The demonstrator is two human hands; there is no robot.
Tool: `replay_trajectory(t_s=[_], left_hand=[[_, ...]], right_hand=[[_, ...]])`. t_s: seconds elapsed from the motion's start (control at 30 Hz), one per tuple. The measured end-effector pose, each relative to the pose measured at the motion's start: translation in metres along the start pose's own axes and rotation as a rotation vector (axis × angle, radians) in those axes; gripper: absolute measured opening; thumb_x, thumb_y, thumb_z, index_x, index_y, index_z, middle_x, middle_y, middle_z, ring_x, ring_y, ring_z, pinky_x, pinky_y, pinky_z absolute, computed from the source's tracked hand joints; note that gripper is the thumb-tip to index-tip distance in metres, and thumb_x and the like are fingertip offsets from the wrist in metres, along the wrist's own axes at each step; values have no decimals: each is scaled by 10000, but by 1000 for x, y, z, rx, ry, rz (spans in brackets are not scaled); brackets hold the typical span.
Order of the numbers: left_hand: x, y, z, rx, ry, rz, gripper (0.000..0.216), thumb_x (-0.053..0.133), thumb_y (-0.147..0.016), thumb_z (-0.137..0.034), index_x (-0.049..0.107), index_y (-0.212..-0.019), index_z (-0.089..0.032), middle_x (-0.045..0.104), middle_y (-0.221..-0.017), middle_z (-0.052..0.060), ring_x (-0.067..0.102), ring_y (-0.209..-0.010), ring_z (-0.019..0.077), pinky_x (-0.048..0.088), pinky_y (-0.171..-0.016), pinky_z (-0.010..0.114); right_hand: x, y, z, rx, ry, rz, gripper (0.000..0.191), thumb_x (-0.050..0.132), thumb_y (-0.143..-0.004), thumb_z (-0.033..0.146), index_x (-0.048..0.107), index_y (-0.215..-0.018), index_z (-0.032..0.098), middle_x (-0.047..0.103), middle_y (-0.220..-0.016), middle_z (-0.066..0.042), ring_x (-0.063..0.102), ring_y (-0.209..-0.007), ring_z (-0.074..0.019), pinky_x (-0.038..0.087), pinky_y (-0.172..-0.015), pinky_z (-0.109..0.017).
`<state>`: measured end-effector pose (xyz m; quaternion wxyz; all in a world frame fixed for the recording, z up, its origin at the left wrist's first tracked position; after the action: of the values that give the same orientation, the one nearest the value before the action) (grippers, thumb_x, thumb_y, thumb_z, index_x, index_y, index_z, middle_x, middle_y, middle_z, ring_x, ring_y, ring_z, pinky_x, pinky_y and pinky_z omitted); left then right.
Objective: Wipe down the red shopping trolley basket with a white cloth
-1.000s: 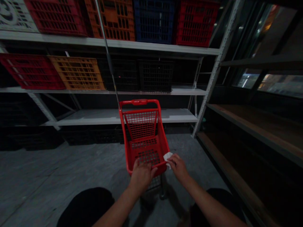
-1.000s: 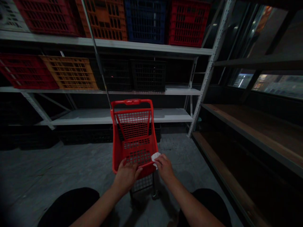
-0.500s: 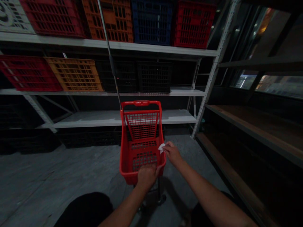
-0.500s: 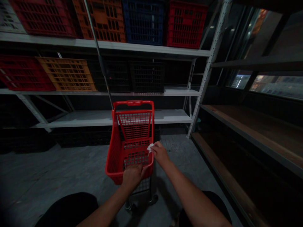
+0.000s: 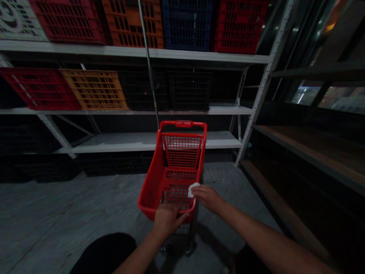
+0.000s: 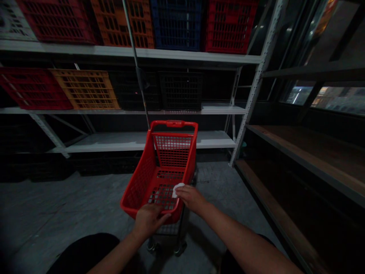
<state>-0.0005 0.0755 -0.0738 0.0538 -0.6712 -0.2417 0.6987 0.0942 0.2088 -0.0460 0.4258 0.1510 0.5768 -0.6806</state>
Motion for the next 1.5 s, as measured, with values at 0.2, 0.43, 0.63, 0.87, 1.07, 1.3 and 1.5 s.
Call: replay_trajectory(t_s=[0.2, 0.43, 0.63, 0.87, 1.07, 1.3, 1.5], left_hand=[[-4, -1, 5, 77, 83, -7, 479, 383, -792, -586, 606, -638, -191, 629, -604, 24, 584, -615, 151, 375, -603, 260], [-5, 2, 22, 152, 95, -34, 485, 289, -848, -524, 587, -662, -190, 608, -606, 28, 541, -609, 155, 345, -624, 293], [-11, 0, 41, 163, 153, -23, 483, 193, -887, -384, 578, -682, -178, 603, -664, 34, 520, -662, 155, 339, -738, 338], [-19, -15, 32, -5, 102, -89, 412, 276, -872, -361, 606, -704, -179, 648, -725, 43, 541, -783, 180, 306, -862, 400], [-12, -22, 12, -150, 9, -89, 498, 228, -890, -372, 616, -654, -169, 648, -620, 59, 583, -642, 171, 384, -770, 347], [-8, -25, 26, -189, -128, -79, 518, 268, -879, -424, 611, -589, -166, 640, -604, 75, 595, -645, 192, 398, -754, 350], [0, -25, 32, -130, -80, -137, 496, 262, -896, -338, 585, -566, -159, 619, -559, 56, 571, -597, 170, 384, -727, 342]], right_hand=[[-15, -17, -53, 194, 108, -182, 242, 458, -821, 108, 642, -966, 170, 654, -1019, -122, 599, -964, -201, 483, -839, -396], [26, 12, 30, 154, -35, -154, 267, 451, -832, 98, 604, -1032, 187, 642, -1055, -89, 579, -1004, -173, 474, -883, -347], [11, -1, -3, 130, 68, -135, 304, 440, -804, 64, 616, -1016, 192, 647, -1052, -92, 595, -981, -180, 472, -876, -379], [33, -14, -5, 265, 76, -217, 305, 441, -786, 53, 629, -981, 194, 648, -1032, -88, 591, -974, -195, 470, -884, -391], [62, -23, 29, 186, 4, -132, 262, 471, -798, 86, 618, -991, 183, 646, -1030, -74, 576, -981, -182, 462, -897, -338], [-10, -25, -55, 370, 165, -232, 316, 420, -781, 43, 613, -990, 179, 643, -1000, -88, 576, -948, -202, 455, -867, -376], [28, -33, -19, 412, 138, -204, 266, 407, -810, 63, 612, -932, 181, 640, -886, -81, 567, -869, -191, 458, -819, -328]])
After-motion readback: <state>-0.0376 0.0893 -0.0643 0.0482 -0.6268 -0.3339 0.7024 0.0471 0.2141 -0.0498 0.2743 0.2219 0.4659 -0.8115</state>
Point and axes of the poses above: each hand's wrist, its own y-axis away from the middle knuckle, its own x-axis out of the palm, z = x × y, the point moved 6 cm from there along -y, towards the middle knuckle
